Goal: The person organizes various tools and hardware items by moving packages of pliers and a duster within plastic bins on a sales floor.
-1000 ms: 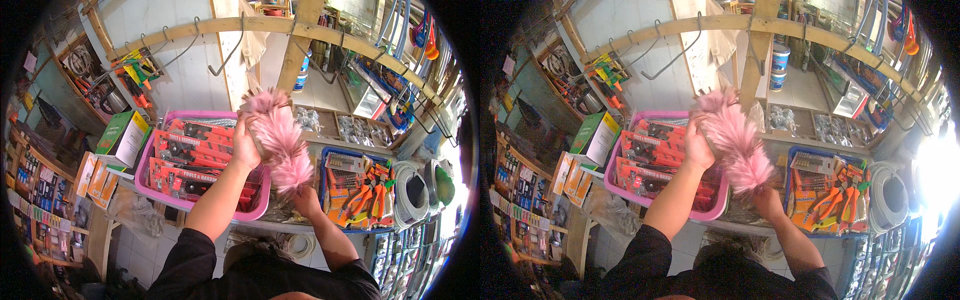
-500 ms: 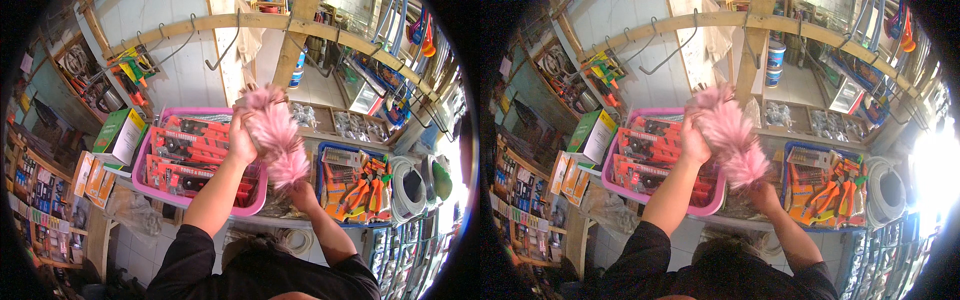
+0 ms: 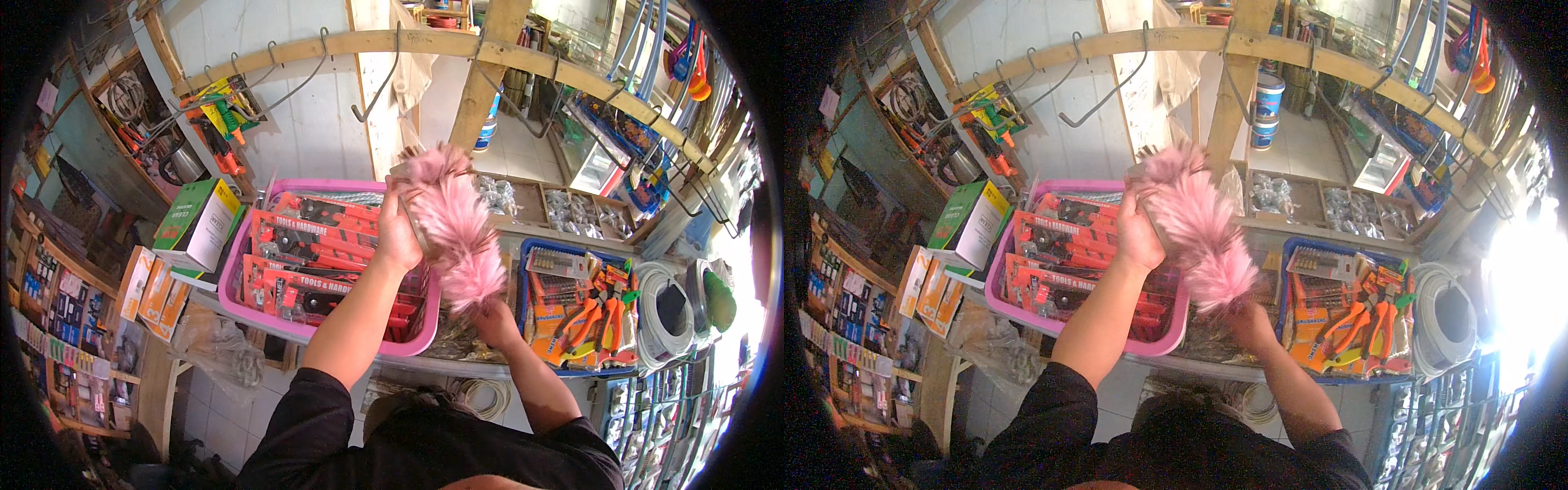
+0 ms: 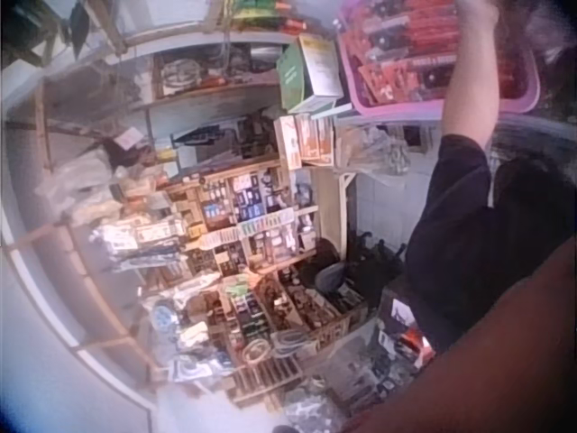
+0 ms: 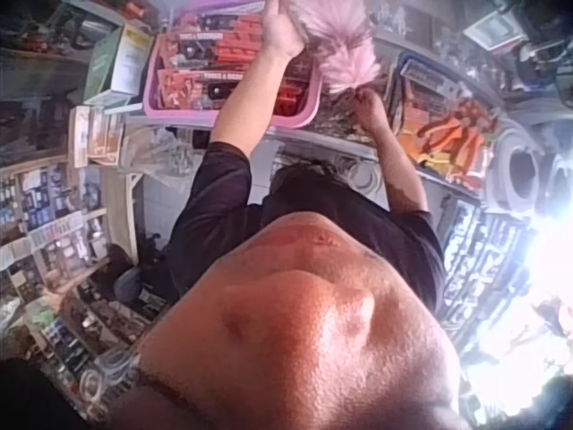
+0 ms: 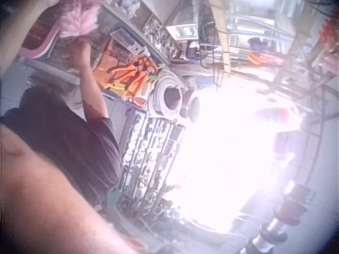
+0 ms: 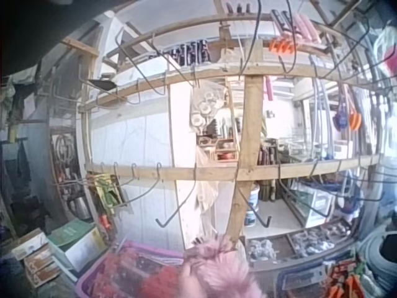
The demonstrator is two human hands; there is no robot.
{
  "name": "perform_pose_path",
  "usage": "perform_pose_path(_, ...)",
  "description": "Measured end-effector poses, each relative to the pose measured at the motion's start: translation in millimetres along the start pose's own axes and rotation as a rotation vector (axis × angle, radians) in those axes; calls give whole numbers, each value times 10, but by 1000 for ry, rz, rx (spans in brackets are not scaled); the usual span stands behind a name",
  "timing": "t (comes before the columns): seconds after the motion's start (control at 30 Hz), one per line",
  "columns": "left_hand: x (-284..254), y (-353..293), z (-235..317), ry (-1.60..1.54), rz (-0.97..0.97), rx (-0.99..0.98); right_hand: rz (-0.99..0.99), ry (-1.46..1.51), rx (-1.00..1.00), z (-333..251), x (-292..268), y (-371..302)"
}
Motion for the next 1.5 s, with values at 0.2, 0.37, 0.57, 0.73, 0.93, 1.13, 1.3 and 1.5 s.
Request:
perform_pose_path(0.2, 143, 42, -57, -31, 29, -24, 150, 53, -213, 204, 14, 67)
perform_pose_path(0.37, -24, 29, -11, -49, -131, -79, 123, -206, -117, 20, -42, -3)
perform_pose_path(0.57, -192, 59, -12, -114, -252, -222, 144, -162, -88, 110, 14, 4)
perform_pose_path(0.73, -74, 41, -37, -44, 67, -31, -14, 147, 128, 115, -43, 9)
perform_pose_path(0.93, -214, 113, -22, -96, -129, -176, 57, -27, -96, 146, -16, 26)
perform_pose_path(1.13, -468, 125, 38, -135, -296, -278, 18, -171, -51, -162, -85, -10)
perform_pose_path(1.3, -284, 52, 8, -29, 100, -19, 77, -109, -31, -129, -56, -41)
perform_pose_path(1.5, -194, 58, -67, -92, 106, -83, 103, 222, -56, -52, -77, -54)
Point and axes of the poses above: each hand's wrist, its own y-axis towards the middle knuckle, its own x-axis out of the palm, z = x × y, the point moved 2 cm from there along y, towards the middle knuckle, and after that the axes turned 11 degrees about -y, right-handed, at the moved point
